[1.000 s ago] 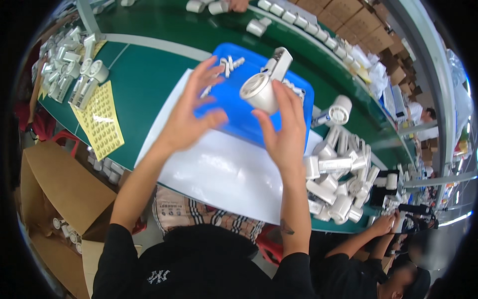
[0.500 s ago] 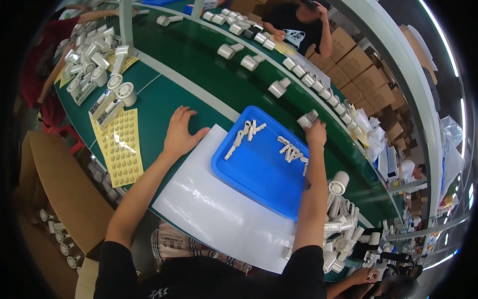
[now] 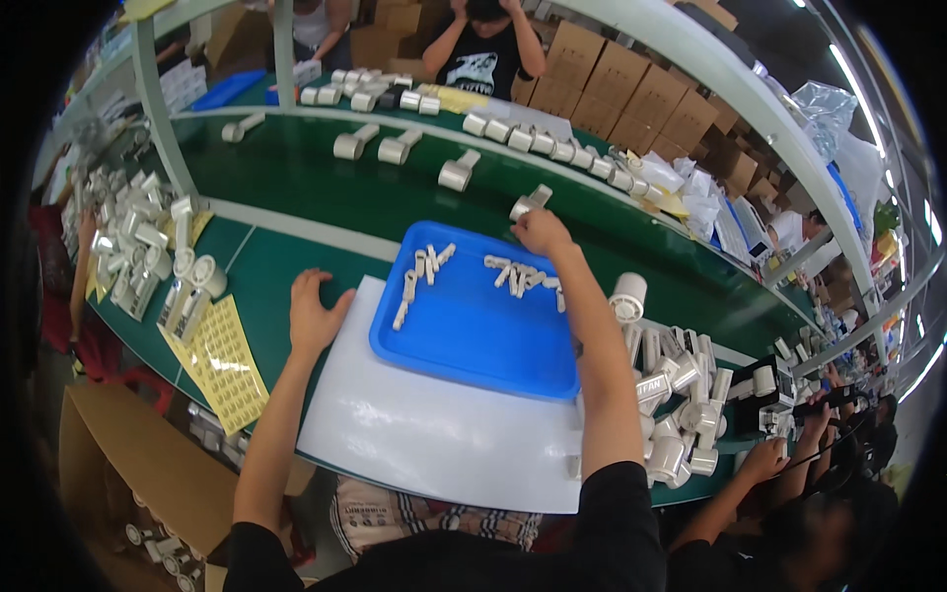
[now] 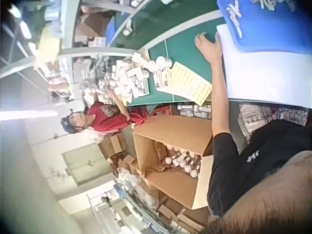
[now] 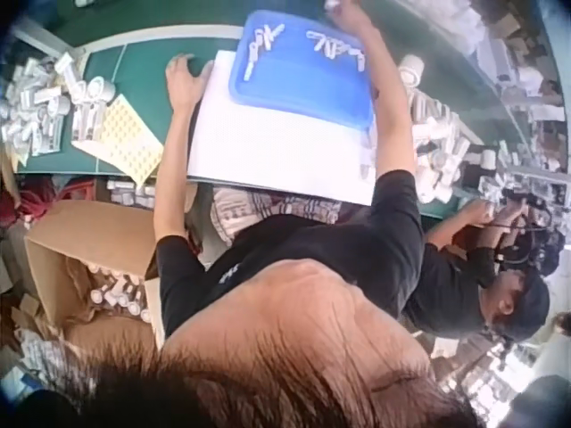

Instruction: The person assembles portable fans at a workstation by attaching small plastic parts and pressing casing components together by hand. The person also walks across the workshop floor to retrieve a box of parts.

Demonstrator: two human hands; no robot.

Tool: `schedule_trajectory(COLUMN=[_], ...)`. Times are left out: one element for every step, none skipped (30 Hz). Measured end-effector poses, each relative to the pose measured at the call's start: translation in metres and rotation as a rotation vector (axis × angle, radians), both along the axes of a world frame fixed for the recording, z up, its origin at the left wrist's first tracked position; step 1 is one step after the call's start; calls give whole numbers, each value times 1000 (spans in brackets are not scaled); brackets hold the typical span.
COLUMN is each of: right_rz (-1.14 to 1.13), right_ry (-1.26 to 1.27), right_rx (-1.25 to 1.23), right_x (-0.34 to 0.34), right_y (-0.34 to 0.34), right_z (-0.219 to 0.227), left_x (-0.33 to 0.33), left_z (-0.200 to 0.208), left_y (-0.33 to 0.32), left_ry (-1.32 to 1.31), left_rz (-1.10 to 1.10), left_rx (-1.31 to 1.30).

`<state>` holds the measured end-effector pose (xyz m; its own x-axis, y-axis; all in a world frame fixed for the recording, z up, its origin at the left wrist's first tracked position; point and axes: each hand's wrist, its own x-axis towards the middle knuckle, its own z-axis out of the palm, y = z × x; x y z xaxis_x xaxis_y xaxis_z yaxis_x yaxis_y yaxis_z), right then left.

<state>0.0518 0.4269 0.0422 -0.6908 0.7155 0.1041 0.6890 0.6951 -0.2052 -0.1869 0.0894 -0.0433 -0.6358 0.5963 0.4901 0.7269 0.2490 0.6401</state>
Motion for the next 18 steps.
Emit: schedule_trajectory(right_rz=[-38,-60,-84,-55,-44,-80,-118,-197,-199,-221,-245,-245,-249,-219,-200,-187,-160,-141], right_ry=[24,47,72,67,78,99,117,68,73,-3,-82,-68,-64,-111,-146,-200,-215,-237], right_rx=[-31,-57,-78,-38,-56,-57,-58,-130,-129,-38,48,85,78,-13,-93,-165,-93,-32], right_x=[2,-1,-5,-7,-9,-14,-19,-23,-30,-39,-41,-45,-41,-33,-24,-18,-13,-7], right_y=[12,16,20,24,27,25,24,27,27,24,17,0,0,1,5,-2,-7,-18], right_z=[-8,-14,-17,-21,-25,-30,-33,-33,-28,-26,-30,-19,-22,-23,-16,-7,4,14], left_x=[1,2,2,1,0,2,1,-4,-2,3,8,3,1,2,2,4,2,-1], left_z=[0,0,1,2,-1,-2,-4,-4,1,-1,-2,1,1,-1,1,-2,-2,-4], left_y=[-1,-6,-8,-11,-13,-15,-14,-10,-10,-15,-20,-20,-22,-25,-20,-16,-11,-8], left_ry=[6,21,-5,-31,-33,-9,13,16,8,-9,-14,-21,-29,-25,-4,4,5,49], left_rz=[-3,8,5,2,9,13,16,25,9,-9,-18,14,41,33,23,17,-5,2], left_rx=[-21,-9,-2,6,15,5,-7,-8,-13,-27,-40,-14,8,-2,3,-3,-13,9])
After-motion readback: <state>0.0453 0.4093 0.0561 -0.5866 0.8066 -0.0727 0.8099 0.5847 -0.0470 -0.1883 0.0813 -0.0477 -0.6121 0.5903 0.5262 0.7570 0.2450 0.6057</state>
